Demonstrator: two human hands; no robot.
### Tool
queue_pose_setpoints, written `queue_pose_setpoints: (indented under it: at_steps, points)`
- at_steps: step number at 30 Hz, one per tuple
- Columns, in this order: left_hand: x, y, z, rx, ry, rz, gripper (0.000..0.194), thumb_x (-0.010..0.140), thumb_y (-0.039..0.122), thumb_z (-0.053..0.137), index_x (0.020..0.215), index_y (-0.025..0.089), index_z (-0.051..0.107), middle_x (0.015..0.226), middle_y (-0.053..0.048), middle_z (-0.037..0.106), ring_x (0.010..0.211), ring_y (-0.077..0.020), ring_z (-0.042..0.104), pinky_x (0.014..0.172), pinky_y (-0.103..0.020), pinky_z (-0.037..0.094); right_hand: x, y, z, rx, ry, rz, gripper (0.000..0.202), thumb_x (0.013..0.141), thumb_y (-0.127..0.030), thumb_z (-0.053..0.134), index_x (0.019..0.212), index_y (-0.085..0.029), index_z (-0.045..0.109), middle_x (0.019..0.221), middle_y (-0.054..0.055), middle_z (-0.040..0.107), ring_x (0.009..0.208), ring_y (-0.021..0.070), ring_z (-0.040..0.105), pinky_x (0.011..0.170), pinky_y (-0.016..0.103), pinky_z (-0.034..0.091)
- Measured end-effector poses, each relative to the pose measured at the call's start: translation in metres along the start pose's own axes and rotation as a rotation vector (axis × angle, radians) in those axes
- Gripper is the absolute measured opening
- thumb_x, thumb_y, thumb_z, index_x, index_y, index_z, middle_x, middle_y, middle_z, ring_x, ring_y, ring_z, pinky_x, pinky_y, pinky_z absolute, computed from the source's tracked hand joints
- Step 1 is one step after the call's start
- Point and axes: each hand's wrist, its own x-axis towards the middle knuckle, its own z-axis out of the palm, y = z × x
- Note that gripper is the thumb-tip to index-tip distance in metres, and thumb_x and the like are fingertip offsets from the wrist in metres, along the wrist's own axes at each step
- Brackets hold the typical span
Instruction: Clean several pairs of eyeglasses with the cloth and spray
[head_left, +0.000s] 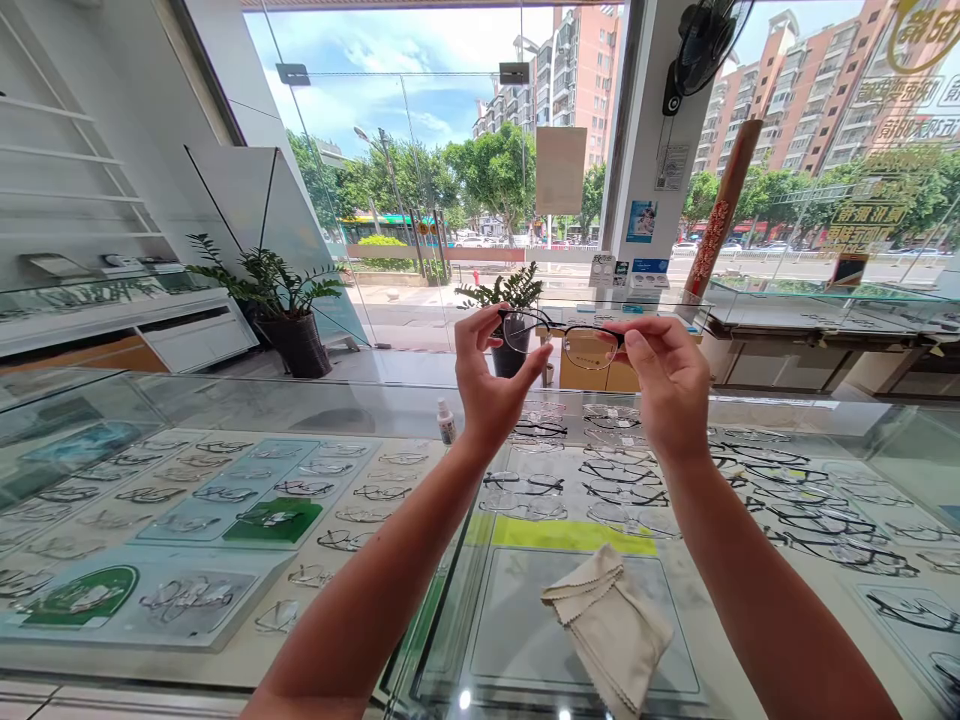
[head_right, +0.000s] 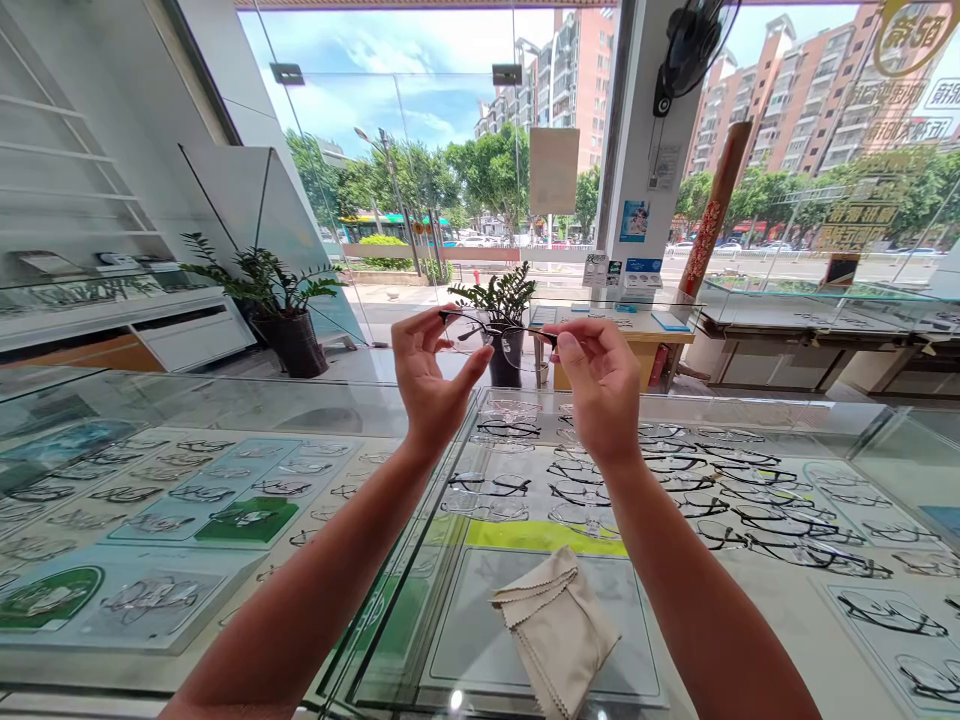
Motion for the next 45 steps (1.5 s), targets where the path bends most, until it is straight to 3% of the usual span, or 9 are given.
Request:
queue_pose_setpoints:
  at_steps: [9,13,17,24,35,45]
  points:
    - [0.001,-0.001,0.0,-0.051,-0.09,-0.029,0.068,0.087,0.046,0.088,0.141,0.033,0.051,0.149,-0.011,0.064,0.136,-0.0274,0.066,0.108,-0.047,0.056,0.002,0.005,-0.005,0.085,-0.046,0.112,0.009,0.099,-0.034,0.07,0.105,-0.027,0.071,0.11,0.004,0.082,0.105,0.0225,0.081,0.094,0.042,0.066]
    - [0.004,0.001,-0.002,0.012,-0.132,0.047,0.071,0.086,0.045,0.089,0.143,0.033,0.05,0.146,-0.011,0.064,0.137,-0.0282,0.064,0.113,-0.05,0.055,0.008,0.001,-0.014,-0.145,-0.072,0.03,0.012,0.099,-0.035,0.069,0.105,-0.028,0.076,0.107,0.004,0.082,0.109,0.0237,0.077,0.106,0.049,0.06]
    - [0.004,0.012,-0.004,0.134,-0.207,0.199,0.073,0.087,0.041,0.089,0.147,0.03,0.05,0.149,-0.013,0.063,0.141,-0.0301,0.061,0.112,-0.05,0.056,0.012,-0.007,-0.021,-0.423,-0.237,-0.086,0.012,0.097,-0.034,0.072,0.103,-0.027,0.08,0.115,0.006,0.081,0.116,0.0259,0.073,0.11,0.053,0.055]
    - [0.005,0.029,-0.002,0.208,-0.275,0.311,0.066,0.089,0.034,0.086,0.144,0.027,0.051,0.146,-0.013,0.065,0.139,-0.0297,0.063,0.111,-0.051,0.058,0.013,-0.006,-0.023,-0.498,-0.356,-0.108,0.007,0.095,-0.029,0.075,0.095,-0.025,0.08,0.114,0.007,0.081,0.115,0.0267,0.073,0.108,0.054,0.054]
    - [0.005,0.036,-0.005,0.169,-0.341,0.177,0.069,0.083,0.037,0.091,0.142,0.028,0.056,0.141,-0.012,0.069,0.129,-0.0302,0.069,0.096,-0.045,0.062,0.015,-0.002,-0.025,-0.36,-0.376,0.01,0.005,0.091,-0.03,0.078,0.089,-0.028,0.082,0.114,0.005,0.081,0.115,0.0265,0.073,0.113,0.058,0.051]
    - [0.005,0.032,-0.002,0.019,-0.418,-0.063,0.073,0.076,0.046,0.096,0.137,0.031,0.059,0.139,-0.009,0.067,0.129,-0.0345,0.07,0.091,-0.042,0.062,0.02,0.01,-0.03,-0.277,-0.401,0.126,0.003,0.087,-0.026,0.082,0.085,-0.026,0.083,0.109,0.004,0.08,0.112,0.0267,0.074,0.115,0.058,0.053]
